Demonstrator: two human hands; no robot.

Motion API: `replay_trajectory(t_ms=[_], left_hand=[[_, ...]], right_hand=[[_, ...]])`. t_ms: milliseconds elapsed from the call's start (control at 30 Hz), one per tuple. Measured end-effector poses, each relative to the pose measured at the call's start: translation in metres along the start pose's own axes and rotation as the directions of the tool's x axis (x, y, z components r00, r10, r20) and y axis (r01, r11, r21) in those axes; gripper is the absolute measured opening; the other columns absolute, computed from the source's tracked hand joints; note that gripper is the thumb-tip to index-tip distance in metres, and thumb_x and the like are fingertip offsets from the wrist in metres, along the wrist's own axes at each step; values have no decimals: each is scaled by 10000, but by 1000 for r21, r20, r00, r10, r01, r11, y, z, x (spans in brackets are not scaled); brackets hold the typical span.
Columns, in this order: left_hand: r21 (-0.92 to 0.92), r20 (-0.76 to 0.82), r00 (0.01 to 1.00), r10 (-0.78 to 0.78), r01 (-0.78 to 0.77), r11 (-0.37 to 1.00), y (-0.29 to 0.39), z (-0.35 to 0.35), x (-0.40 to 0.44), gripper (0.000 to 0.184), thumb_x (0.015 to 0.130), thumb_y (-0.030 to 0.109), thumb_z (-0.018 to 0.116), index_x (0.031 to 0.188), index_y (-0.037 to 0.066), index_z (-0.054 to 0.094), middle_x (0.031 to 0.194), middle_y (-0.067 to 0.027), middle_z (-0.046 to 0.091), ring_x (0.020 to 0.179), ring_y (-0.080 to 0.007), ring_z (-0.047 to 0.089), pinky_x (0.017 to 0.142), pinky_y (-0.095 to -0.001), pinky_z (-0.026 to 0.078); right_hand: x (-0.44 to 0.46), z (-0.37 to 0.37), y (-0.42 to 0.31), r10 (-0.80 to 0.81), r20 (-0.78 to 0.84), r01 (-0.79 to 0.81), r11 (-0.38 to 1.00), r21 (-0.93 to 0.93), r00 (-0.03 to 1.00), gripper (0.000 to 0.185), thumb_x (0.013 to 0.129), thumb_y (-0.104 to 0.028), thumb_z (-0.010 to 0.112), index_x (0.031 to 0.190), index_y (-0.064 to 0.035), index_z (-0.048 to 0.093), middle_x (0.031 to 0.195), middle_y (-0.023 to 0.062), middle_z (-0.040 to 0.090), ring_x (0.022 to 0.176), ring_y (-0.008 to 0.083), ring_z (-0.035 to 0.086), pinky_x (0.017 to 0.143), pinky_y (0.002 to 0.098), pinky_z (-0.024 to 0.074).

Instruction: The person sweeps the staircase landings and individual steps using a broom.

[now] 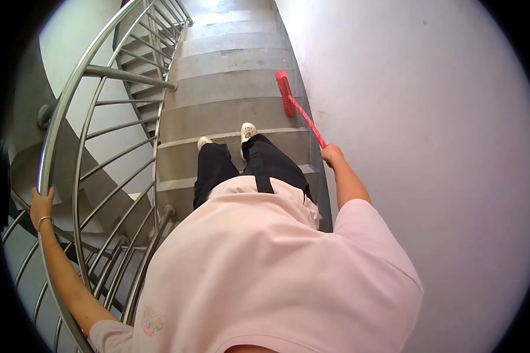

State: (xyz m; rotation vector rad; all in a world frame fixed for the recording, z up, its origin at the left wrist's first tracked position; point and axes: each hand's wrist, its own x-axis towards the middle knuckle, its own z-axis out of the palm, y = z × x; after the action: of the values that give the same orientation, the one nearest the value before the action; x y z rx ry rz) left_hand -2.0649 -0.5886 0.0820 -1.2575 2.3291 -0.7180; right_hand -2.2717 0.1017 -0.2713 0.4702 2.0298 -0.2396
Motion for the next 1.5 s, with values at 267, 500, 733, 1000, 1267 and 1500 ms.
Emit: replay_trajectory(t_ms=[267,500,733,1000,1267,1500], left_hand=[[54,14,1000,-15,14,998,9,-11,-6,570,679,451,484,1057,35,394,981,-204,491,882,-345,483,720,-407,399],[28,-1,1000,-27,27,999,8,-7,-5,558,672,448,492,1048,47,400,989,-176,497,880,-332,489,711,-400,405],[2,78,994,-76,76,997,13,-17,-8,549,674,440,489,1053,54,396,984,-176,499,873,-335,491,701,-404,408],[-32,-20,999,-30,29,999,6,-9,-4,494,661,412,506,991,57,414,931,-179,517,827,-343,505,696,-400,413],[-35,-96,992,78,-81,996,57,5,63,684,633,482,529,1203,188,290,1157,-134,378,1049,-275,382,828,-368,358],[-157,-88,996,3,-17,988,160,18,144,600,633,447,563,1132,169,380,1049,-109,463,977,-242,454,774,-371,397]], right_hand=[[47,-9,-32,-111,-148,87,984,-154,983,220,718,-178,465,856,-16,521,530,114,515,388,222,486,369,330,376],[5,-21,-43,-157,-252,185,978,94,955,221,727,-174,453,891,-34,502,550,102,503,396,199,475,360,323,374],[16,-1,-51,-80,-52,92,949,302,995,180,721,-179,489,806,-22,513,524,109,490,380,210,463,345,333,364],[-2,4,-75,-119,63,86,917,389,991,147,742,-167,498,746,-20,488,478,82,438,344,183,407,307,320,306],[35,-1,-169,-283,189,231,939,254,940,139,736,-121,491,693,8,461,466,67,412,342,175,397,314,309,317],[68,38,-316,-301,325,266,953,149,896,131,731,-77,491,718,51,472,475,88,419,346,180,410,321,305,324]])
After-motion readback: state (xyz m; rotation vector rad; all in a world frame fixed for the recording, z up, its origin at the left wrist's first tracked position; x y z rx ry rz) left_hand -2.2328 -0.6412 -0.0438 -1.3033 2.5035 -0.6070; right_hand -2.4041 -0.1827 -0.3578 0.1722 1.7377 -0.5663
